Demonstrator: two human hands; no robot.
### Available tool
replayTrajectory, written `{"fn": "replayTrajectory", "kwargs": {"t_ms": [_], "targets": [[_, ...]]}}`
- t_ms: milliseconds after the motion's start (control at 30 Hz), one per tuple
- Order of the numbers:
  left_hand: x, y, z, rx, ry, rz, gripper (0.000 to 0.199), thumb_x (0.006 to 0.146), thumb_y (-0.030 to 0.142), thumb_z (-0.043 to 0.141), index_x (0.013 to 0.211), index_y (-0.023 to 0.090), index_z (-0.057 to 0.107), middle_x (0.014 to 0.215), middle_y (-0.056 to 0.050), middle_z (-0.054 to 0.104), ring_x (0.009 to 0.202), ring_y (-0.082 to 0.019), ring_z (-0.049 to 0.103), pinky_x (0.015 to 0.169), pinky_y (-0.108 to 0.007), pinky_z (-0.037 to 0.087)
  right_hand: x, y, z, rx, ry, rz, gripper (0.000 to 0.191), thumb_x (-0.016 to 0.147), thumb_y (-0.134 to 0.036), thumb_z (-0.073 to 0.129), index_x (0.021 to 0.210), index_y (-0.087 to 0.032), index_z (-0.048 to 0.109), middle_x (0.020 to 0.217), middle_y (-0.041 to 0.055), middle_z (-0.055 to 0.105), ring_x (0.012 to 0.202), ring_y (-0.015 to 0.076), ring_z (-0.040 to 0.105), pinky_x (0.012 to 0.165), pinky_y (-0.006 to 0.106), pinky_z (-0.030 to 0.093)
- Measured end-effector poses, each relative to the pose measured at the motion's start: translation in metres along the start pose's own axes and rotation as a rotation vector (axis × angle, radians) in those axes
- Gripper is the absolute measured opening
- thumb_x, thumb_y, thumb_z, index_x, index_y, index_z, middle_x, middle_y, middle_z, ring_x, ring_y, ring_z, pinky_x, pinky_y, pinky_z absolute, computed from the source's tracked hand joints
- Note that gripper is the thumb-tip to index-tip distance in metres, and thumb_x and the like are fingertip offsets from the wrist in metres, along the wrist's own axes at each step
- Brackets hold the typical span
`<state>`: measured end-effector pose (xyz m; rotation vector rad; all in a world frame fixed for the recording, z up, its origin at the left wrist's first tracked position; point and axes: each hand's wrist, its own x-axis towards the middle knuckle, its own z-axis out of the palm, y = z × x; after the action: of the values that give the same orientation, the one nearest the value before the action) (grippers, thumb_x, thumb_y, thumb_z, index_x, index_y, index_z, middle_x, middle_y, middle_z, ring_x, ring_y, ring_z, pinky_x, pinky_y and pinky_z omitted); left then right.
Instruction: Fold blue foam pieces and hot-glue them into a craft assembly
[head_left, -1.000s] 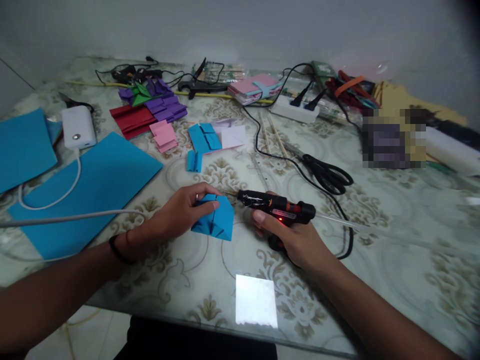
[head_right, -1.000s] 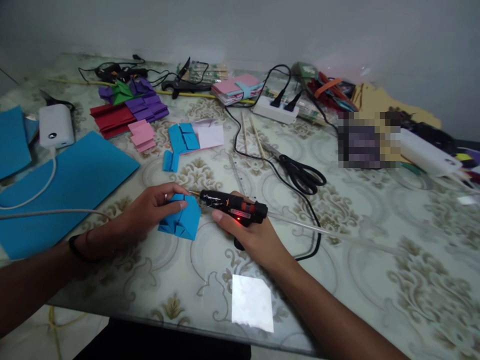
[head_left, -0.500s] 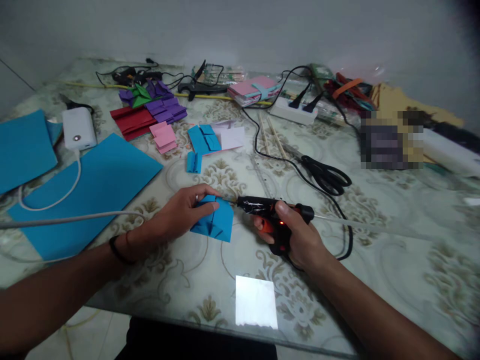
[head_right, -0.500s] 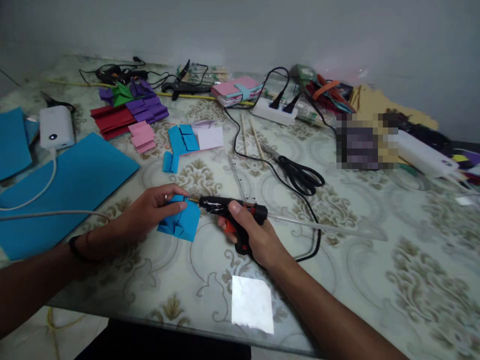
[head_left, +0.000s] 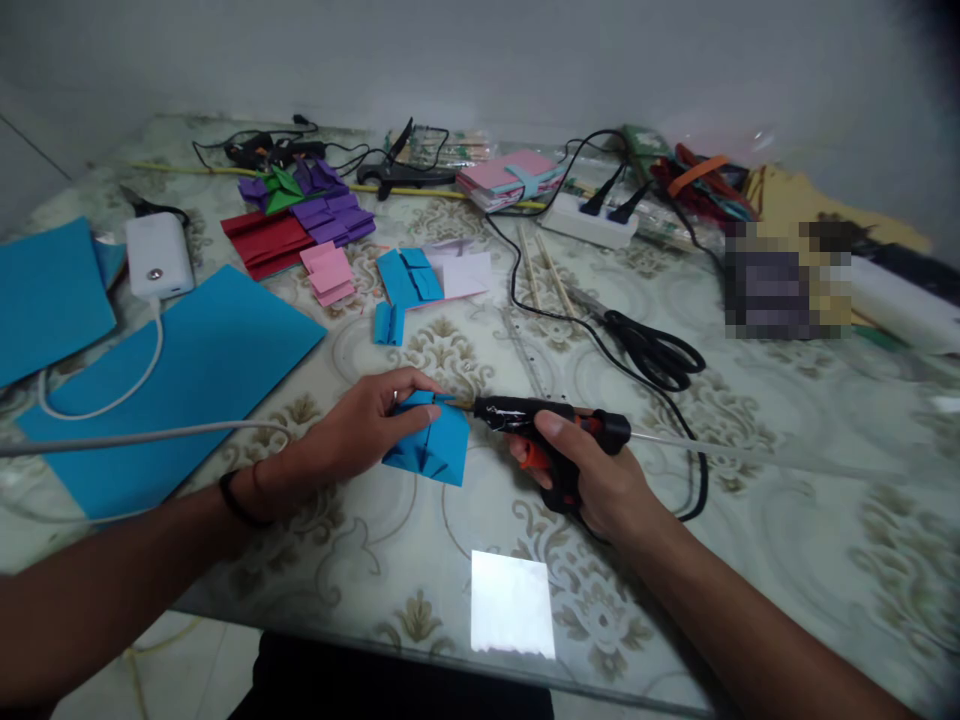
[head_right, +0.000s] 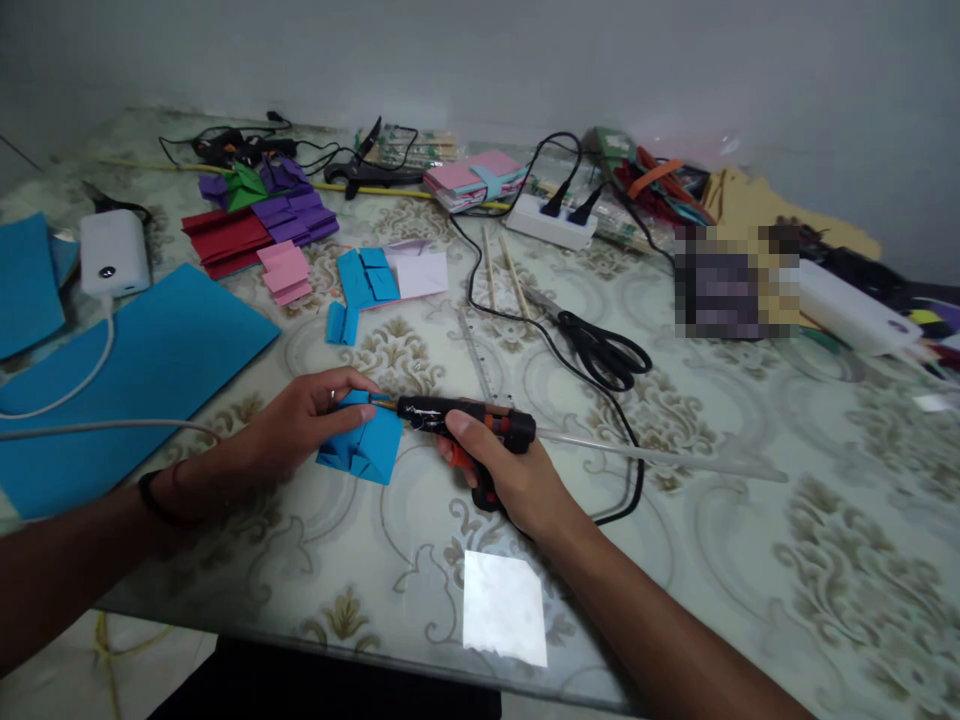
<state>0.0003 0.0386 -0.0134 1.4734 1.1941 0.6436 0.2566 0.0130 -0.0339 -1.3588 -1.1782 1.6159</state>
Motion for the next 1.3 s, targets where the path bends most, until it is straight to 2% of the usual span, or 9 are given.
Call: {"fn": "replayTrajectory", "kwargs": {"t_ms": [200,500,767,1000,1200,1300], "targets": [[-0.001,-0.001,0.0,-0.012,0.0,-0.008,0.028,0.088,0.039,0.067,0.104,0.016,0.068,0.067,0.006,0.041,0.059,-0.01,0.037,0.05,-0.02,0.027,0.001,-0.001,-0.002,-0.058,-0.051,-0.086,0.055,0.089,-0.07,0.068,0.074,-0.017,0.072,0.064,0.0012,0.06,0.05,0.0104,0.046,0.043,0.024,0.029],[0.0,-0.003,0.0,-0.023,0.009,0.016,0.027,0.088,0.039,0.068,0.102,0.016,0.069,0.067,0.006,0.043,0.059,-0.01,0.037,0.05,-0.02,0.028,0.001,0.0,-0.001,-0.074,-0.046,-0.102,0.051,0.087,-0.068,0.072,0.077,-0.018,0.071,0.066,0.0002,0.062,0.05,0.0095,0.046,0.043,0.023,0.031],[0.0,-0.002,0.001,-0.024,0.019,0.013,0.028,0.087,0.038,0.068,0.104,0.016,0.07,0.066,0.006,0.041,0.059,-0.01,0.036,0.05,-0.021,0.026,0.0,-0.006,0.003,-0.143,-0.028,-0.064,0.056,0.081,-0.073,0.074,0.074,-0.019,0.066,0.055,-0.0025,0.054,0.048,0.0105,0.046,0.043,0.023,0.033],[-0.001,-0.001,0.001,-0.032,0.008,0.017,0.025,0.088,0.038,0.067,0.102,0.017,0.069,0.068,0.006,0.044,0.061,-0.01,0.038,0.051,-0.021,0.029,-0.003,-0.011,0.006,-0.156,-0.017,-0.026,0.052,0.08,-0.068,0.077,0.073,-0.02,0.06,0.054,-0.0044,0.051,0.047,0.0096,0.043,0.04,0.023,0.03],[-0.002,0.001,0.001,-0.015,0.009,0.004,0.025,0.087,0.038,0.067,0.101,0.017,0.069,0.067,0.006,0.043,0.059,-0.01,0.037,0.05,-0.021,0.028,-0.004,-0.015,0.008,-0.167,-0.023,-0.003,0.048,0.08,-0.066,0.077,0.08,-0.02,0.062,0.055,-0.005,0.05,0.046,0.0096,0.04,0.039,0.023,0.027],[-0.001,0.002,0.0,-0.009,0.005,0.006,0.026,0.087,0.039,0.067,0.101,0.017,0.069,0.067,0.006,0.044,0.058,-0.01,0.038,0.05,-0.021,0.029,-0.004,-0.015,0.009,-0.177,-0.02,0.011,0.05,0.079,-0.068,0.078,0.078,-0.021,0.062,0.058,-0.0042,0.05,0.049,0.0106,0.042,0.041,0.024,0.029]]}}
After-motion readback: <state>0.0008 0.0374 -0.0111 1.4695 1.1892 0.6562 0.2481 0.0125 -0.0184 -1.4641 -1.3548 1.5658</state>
